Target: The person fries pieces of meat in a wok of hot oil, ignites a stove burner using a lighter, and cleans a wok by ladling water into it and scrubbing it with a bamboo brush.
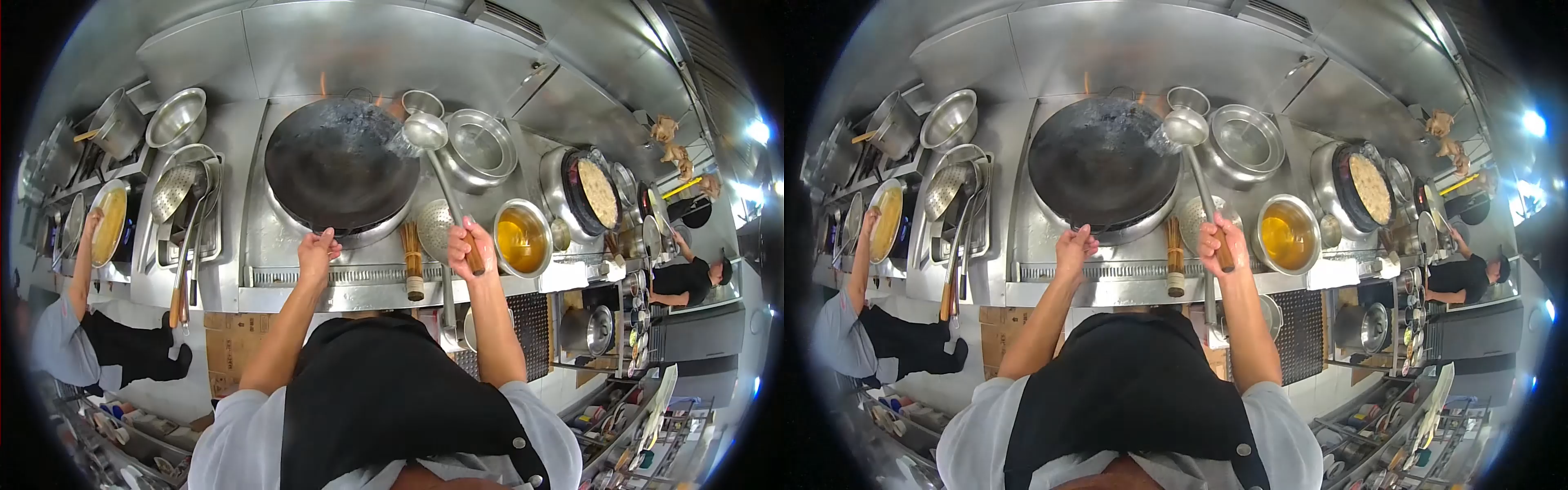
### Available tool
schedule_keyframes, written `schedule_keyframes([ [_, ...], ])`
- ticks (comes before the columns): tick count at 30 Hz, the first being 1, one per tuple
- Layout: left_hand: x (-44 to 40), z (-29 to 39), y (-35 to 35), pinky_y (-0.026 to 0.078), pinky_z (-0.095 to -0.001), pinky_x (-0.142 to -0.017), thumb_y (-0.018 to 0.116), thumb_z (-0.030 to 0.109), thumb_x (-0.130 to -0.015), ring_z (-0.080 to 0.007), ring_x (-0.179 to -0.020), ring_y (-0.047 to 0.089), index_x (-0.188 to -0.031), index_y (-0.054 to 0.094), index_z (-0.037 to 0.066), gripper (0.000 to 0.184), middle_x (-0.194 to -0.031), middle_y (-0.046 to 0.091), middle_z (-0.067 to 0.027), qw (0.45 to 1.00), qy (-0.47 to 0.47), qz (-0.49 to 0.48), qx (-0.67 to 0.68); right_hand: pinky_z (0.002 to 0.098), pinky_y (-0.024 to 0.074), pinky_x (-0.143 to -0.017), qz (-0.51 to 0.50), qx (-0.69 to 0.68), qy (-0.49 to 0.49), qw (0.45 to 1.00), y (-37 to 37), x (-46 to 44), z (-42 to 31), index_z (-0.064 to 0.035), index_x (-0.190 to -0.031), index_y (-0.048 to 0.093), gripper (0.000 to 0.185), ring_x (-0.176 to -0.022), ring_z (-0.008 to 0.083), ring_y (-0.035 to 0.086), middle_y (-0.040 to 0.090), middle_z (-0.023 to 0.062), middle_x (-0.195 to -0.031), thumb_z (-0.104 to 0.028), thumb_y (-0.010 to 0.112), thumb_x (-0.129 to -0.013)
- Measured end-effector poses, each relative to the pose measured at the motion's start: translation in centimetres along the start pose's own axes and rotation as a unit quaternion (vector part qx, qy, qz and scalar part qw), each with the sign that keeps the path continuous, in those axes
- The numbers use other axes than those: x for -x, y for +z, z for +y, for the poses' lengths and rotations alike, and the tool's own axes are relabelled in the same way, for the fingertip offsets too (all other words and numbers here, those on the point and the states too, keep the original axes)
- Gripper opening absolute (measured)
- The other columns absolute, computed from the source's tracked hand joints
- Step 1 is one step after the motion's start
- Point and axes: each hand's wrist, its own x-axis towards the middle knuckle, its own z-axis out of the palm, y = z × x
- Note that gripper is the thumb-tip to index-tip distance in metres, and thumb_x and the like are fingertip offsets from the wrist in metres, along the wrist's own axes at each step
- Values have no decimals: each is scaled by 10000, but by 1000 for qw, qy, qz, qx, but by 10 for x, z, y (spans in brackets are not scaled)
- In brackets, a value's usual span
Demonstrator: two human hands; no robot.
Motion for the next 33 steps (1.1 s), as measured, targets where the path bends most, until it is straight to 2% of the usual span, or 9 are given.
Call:
schedule_keyframes([
  [3,4,10,-18,553,-314,-674,720,246,-969,-179,-708,648,-851,579,59,262,-803,652,-69,993,-32,-32,-109,309,428,-476,47,55,21,997,12,0,6,-164,-1105,577,102,-535,123,477,519,10,-774,-227,569,-1025],
  [7,11,10,-45,512,-348,-681,753,192,-926,-205,-738,657,-832,602,31,240,-789,658,-69,919,159,-32,-359,293,425,-464,128,315,-13,940,22,1,-2,-93,-1415,463,431,-510,117,488,531,28,-750,-150,578,-1004],
  [9,27,42,-29,513,-381,-748,760,133,-877,-283,-855,653,-839,611,30,186,-886,674,-111,768,467,18,-438,283,428,-448,159,531,-207,806,-14,-2,10,-127,-1486,417,557,-493,112,508,542,23,-685,-63,584,-959],
  [14,7,69,9,514,-458,-787,731,174,-878,-356,-905,623,-875,679,30,153,-911,675,-131,674,414,-152,-593,315,463,-472,317,635,-185,680,-52,-38,-97,-26,-1206,627,322,-515,160,582,624,52,-670,-110,654,-897],
  [18,-14,54,7,500,-479,-730,710,190,-889,-376,-820,597,-787,675,20,202,-793,657,-147,680,365,-181,-609,370,440,-430,350,811,-199,425,-147,-134,-232,-4,-979,606,174,-462,184,553,610,73,-633,-138,684,-899],
  [22,-9,52,17,503,-478,-726,713,189,-884,-374,-811,602,-775,669,23,204,-794,659,-148,681,368,-155,-614,361,448,-444,410,669,-34,618,-128,-198,-257,1,-961,599,161,-450,198,536,617,79,-639,-136,673,-921],
  [24,-6,50,18,504,-476,-719,720,172,-874,-375,-809,604,-768,667,21,191,-782,658,-150,702,366,-142,-594,316,435,-456,284,276,-104,912,-112,-192,-242,-57,-896,554,145,-500,153,527,560,35,-642,-159,628,-966],
  [25,-9,49,17,504,-476,-719,720,172,-874,-375,-809,604,-768,667,21,191,-782,658,-150,704,365,-141,-593,294,429,-462,193,44,-128,972,-108,-184,-231,-85,-864,531,169,-524,130,522,531,13,-643,-170,606,-989],
  [33,-6,49,18,505,-488,-699,713,212,-883,-384,-777,608,-750,662,36,227,-778,662,-144,699,366,-136,-599,272,395,-477,138,93,-99,981,-68,-108,-162,-125,-1002,568,121,-532,96,487,517,-24,-695,-244,593,-1012],
])
